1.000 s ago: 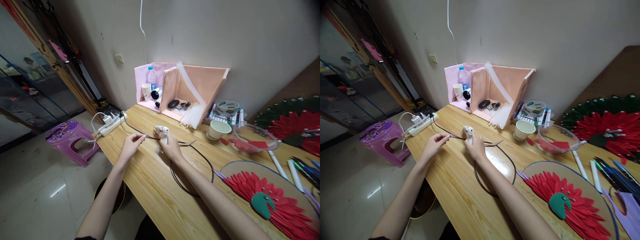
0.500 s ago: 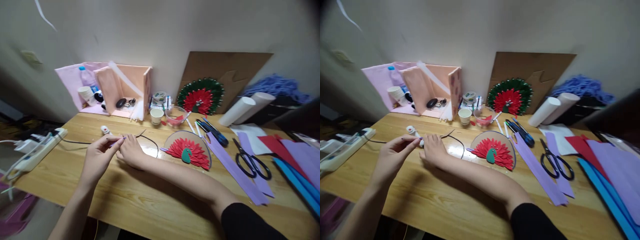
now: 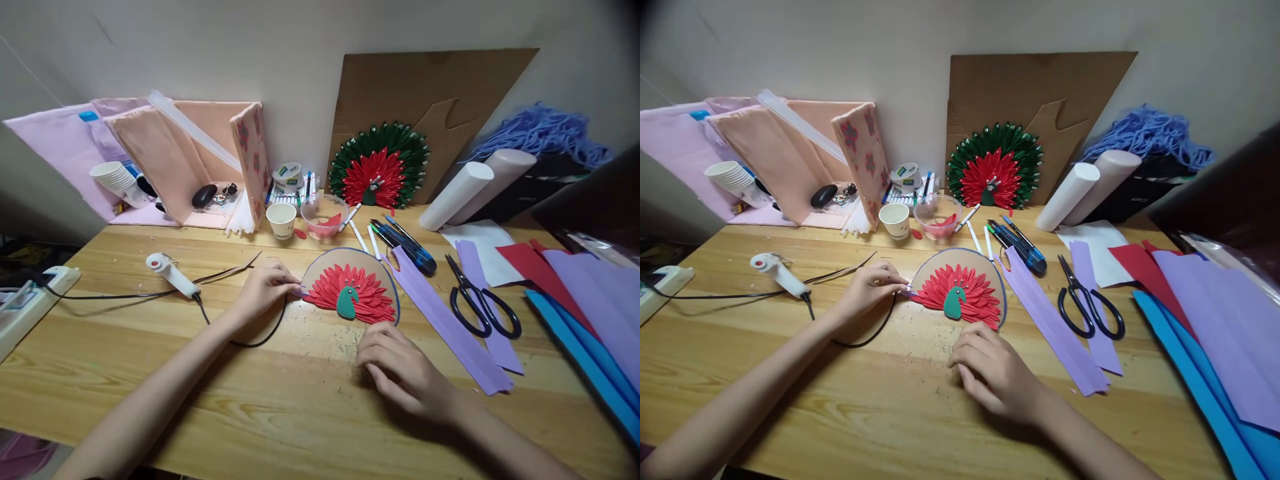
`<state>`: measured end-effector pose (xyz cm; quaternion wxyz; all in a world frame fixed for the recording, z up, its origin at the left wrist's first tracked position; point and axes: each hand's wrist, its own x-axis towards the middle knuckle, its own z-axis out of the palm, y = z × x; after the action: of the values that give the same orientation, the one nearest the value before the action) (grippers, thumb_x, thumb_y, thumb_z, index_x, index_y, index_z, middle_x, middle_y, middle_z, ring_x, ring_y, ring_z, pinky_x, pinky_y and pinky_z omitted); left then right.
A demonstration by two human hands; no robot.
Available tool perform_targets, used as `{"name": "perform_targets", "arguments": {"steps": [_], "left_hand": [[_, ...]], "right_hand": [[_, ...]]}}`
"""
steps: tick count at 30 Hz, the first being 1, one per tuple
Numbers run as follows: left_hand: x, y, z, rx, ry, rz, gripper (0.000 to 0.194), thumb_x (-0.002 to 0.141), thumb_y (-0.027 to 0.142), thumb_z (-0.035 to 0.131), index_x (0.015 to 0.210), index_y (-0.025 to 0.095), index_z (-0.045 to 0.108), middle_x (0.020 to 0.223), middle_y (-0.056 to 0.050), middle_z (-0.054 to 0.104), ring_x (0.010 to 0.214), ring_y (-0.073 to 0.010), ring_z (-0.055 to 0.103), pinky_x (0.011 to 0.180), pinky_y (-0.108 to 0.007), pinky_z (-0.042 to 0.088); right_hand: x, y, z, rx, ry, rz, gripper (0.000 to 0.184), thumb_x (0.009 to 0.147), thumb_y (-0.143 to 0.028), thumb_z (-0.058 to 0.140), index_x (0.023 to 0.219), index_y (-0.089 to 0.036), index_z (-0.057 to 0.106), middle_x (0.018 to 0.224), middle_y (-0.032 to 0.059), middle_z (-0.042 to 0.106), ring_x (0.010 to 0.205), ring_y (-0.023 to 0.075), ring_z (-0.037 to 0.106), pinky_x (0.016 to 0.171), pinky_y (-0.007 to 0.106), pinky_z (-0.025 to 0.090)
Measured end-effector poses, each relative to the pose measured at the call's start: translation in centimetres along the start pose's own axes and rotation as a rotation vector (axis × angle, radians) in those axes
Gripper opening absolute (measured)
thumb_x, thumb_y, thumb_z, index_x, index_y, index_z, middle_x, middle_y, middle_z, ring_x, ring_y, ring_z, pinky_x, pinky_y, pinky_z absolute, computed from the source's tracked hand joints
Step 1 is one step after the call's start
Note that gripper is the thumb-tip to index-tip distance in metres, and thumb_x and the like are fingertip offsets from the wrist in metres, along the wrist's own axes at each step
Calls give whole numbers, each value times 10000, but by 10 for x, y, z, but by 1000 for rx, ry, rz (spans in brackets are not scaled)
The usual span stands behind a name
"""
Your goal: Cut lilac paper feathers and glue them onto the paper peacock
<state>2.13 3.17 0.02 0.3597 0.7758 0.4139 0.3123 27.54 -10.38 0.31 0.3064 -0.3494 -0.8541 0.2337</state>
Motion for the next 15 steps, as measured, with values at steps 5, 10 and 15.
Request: {"name": "perform_targets", "arguments": {"steps": [5,10,15], "left_hand": [[5,-7,3,-52,-6,-50,95,679,301,717,716,220,749,719,-74,689,701,-177,587,677,-268,430],[6,-13,4,-87,20,-100,92,654,302,735,688,218,745,695,-67,694,690,-177,597,664,-266,444],[5,-12,1,-135,17,-132,96,684,276,709,731,204,752,744,-79,706,705,-171,617,666,-256,455]], "right_hand": [[20,10,-4,-28,-9,48,181,820,-99,456,916,-205,567,822,55,621,856,200,502,749,343,439],[69,29,-1,-125,12,253,43,806,-181,545,835,-186,576,835,62,610,819,204,491,736,351,414],[104,46,13,-182,-52,267,48,775,-161,556,780,-176,602,805,63,595,813,210,481,726,341,394]]}}
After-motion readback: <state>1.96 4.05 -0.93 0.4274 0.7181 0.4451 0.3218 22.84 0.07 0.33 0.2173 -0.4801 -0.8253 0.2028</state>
